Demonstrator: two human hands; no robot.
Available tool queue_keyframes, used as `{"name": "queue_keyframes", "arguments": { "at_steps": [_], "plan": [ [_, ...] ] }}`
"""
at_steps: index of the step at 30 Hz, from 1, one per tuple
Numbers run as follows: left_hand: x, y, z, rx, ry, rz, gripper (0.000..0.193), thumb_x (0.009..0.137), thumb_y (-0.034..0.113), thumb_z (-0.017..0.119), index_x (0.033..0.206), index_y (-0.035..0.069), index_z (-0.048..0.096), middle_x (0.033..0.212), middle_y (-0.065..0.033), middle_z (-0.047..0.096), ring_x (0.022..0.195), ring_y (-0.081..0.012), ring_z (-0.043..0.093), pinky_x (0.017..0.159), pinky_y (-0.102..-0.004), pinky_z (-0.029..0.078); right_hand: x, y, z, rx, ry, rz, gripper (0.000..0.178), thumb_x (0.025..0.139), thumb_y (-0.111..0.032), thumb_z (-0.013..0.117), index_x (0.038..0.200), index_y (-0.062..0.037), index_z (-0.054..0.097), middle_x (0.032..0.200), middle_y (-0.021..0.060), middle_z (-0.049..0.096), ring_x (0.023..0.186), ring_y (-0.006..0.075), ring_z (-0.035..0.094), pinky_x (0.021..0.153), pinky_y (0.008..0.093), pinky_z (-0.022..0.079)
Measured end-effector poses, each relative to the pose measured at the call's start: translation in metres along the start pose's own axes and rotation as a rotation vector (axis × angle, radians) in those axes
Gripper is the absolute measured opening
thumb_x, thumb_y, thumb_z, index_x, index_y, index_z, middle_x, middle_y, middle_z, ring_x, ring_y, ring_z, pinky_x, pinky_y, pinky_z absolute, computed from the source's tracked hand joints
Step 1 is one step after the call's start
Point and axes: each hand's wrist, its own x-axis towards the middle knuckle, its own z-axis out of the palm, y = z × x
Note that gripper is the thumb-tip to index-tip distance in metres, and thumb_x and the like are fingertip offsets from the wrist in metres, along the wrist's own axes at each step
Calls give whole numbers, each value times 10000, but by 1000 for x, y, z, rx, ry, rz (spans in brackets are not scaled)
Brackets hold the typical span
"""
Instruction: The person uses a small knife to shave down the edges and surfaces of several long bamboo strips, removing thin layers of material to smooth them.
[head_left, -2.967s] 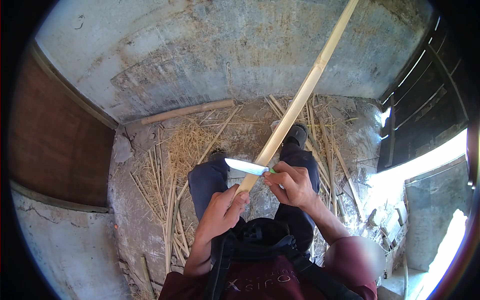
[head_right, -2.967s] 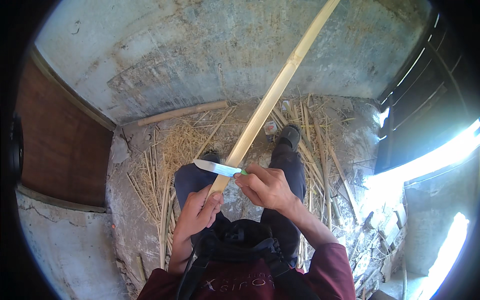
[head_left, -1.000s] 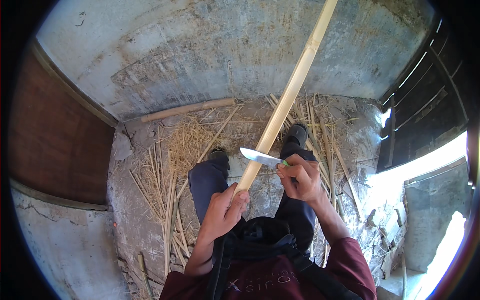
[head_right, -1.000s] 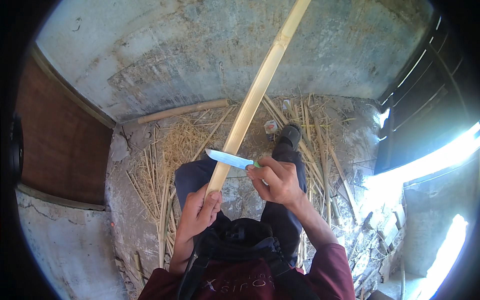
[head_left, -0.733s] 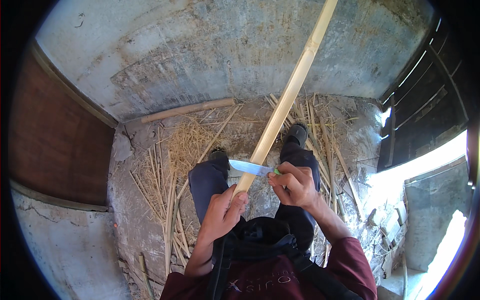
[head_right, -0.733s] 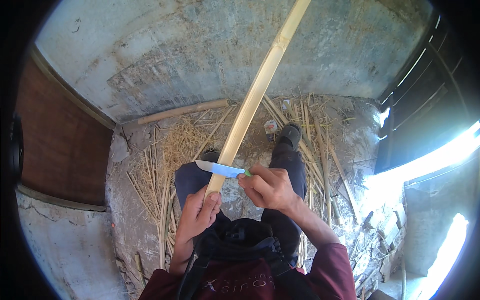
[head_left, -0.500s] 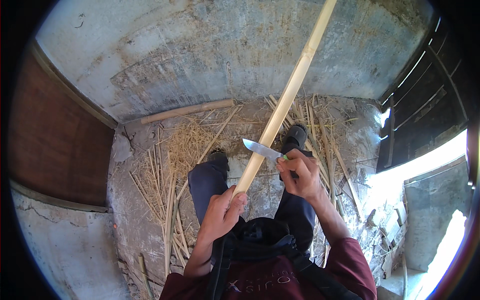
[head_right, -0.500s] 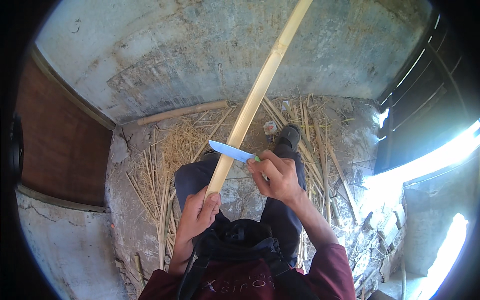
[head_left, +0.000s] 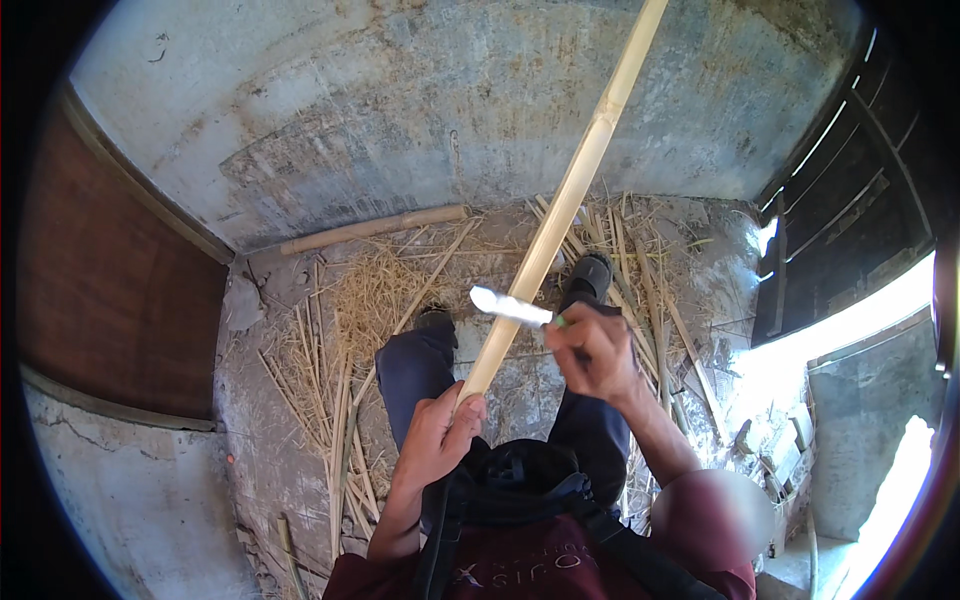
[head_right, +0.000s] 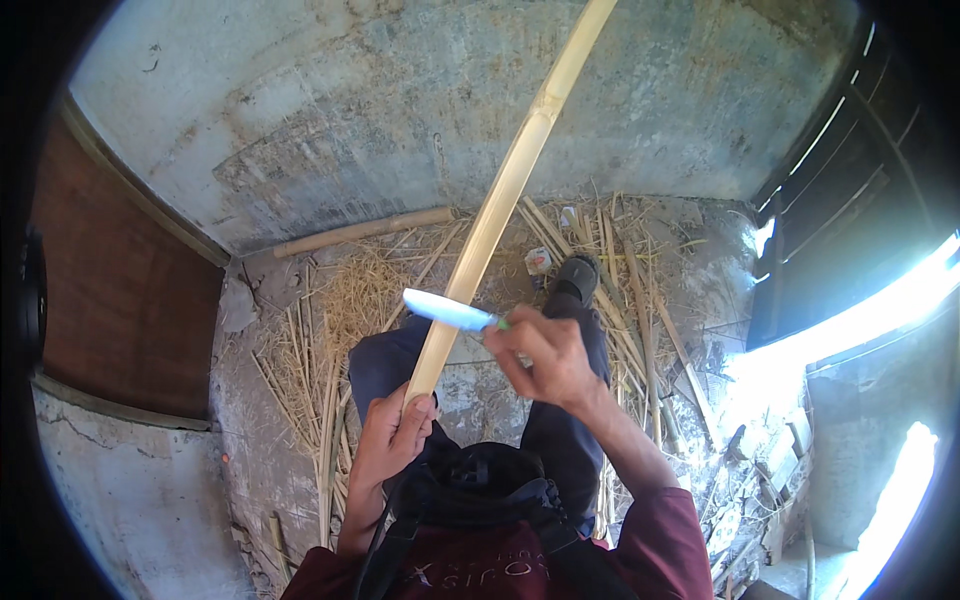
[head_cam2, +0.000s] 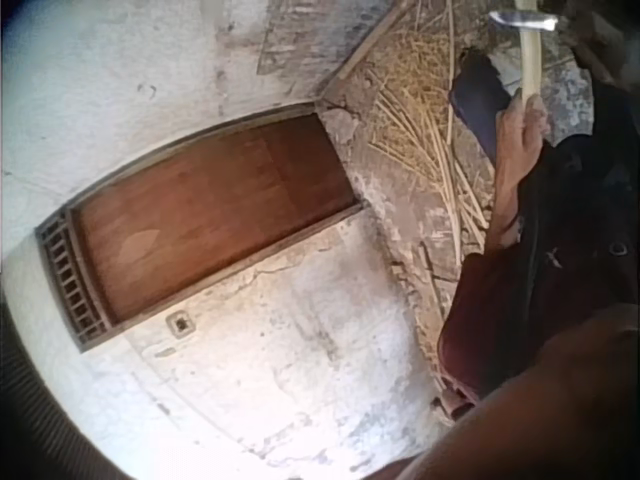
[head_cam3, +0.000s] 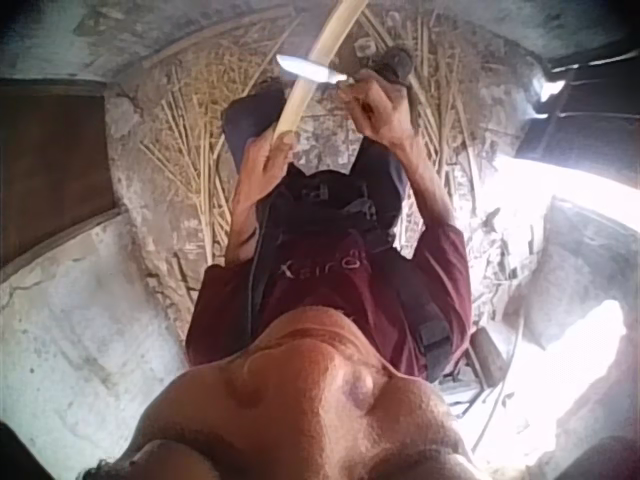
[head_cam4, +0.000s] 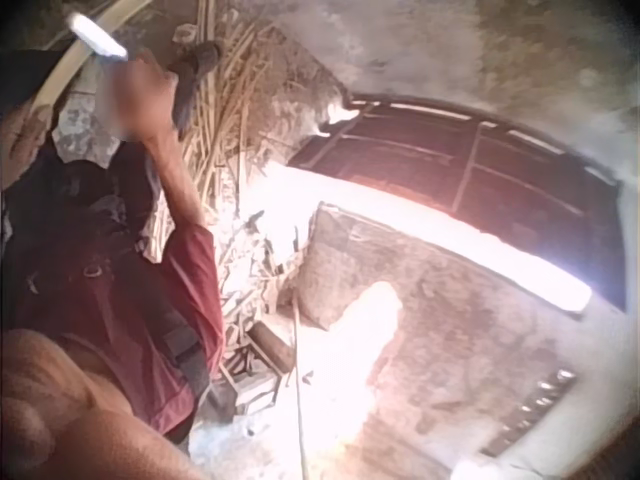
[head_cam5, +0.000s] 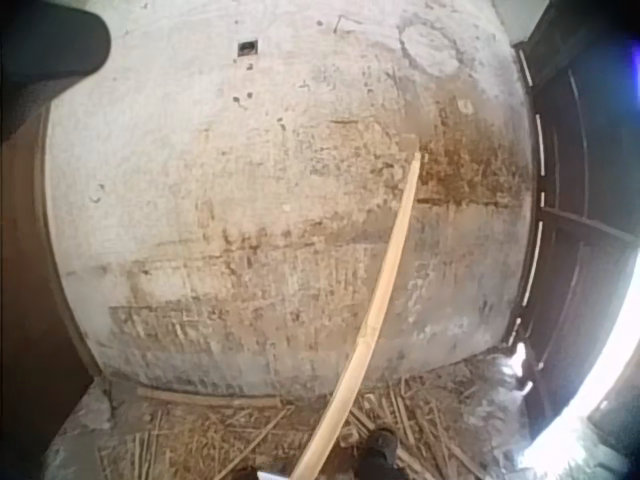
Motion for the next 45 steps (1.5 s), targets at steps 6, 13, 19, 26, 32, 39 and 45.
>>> {"name": "queue_keyframes", "arguments": {
  "at_steps": [6, 13, 19, 26, 32, 39, 45],
  "plan": [
    [0, -3, -1, -8, -3, -17, 256, 1142, 225, 554, 1046, 3, 639, 769, -64, 651, 604, -156, 653, 587, -307, 510, -1, 4, -1, -61, -57, -78, 186, 868, -7, 802, 976, -75, 667, 826, 86, 666, 519, 215, 623, 451, 357, 484],
    [-4, -7, -3, -12, 19, -52, 258, 1142, 213, 549, 1027, -4, 629, 736, -61, 620, 606, -156, 645, 594, -311, 509, 10, 11, -1, 19, -66, -23, 175, 867, 0, 777, 974, -82, 665, 829, 83, 667, 567, 238, 651, 492, 376, 509],
    [-1, -2, -3, 98, 70, 37, 272, 1146, 210, 538, 1004, -9, 613, 722, -72, 620, 600, -164, 638, 605, -315, 514, 11, 5, 5, -56, -119, -159, 201, 831, -32, 805, 986, -98, 695, 827, 52, 633, 550, 208, 637, 470, 353, 498],
    [-2, 2, -5, 41, 61, 22, 268, 1146, 207, 535, 1001, -4, 615, 706, -66, 601, 606, -152, 622, 598, -308, 499, 7, -7, 16, -15, -81, -145, 222, 827, -10, 822, 985, -75, 679, 828, 74, 658, 531, 206, 628, 451, 336, 472],
    [-6, 1, -3, 9, 64, 6, 257, 1144, 197, 540, 1003, -2, 620, 698, -55, 581, 602, -128, 591, 591, -299, 484, 10, 3, 8, -63, -53, -80, 215, 839, -36, 813, 1003, -70, 679, 831, 69, 637, 533, 224, 621, 464, 362, 494],
    [-10, -4, -5, 1, 57, 11, 240, 1136, 179, 547, 1009, -9, 626, 700, -64, 595, 608, -143, 627, 595, -298, 498, 10, -3, 9, 21, -112, -105, 167, 854, 1, 772, 966, -55, 661, 788, 84, 624, 518, 234, 609, 458, 370, 485],
    [-6, -4, 3, 24, 122, 111, 305, 1151, 240, 543, 949, 20, 608, 661, 15, 553, 533, -28, 484, 462, -233, 375, 16, 21, -1, -43, 25, 15, 175, 852, 13, 779, 989, -38, 684, 836, 108, 661, 581, 265, 659, 508, 380, 515]
  ]
}}
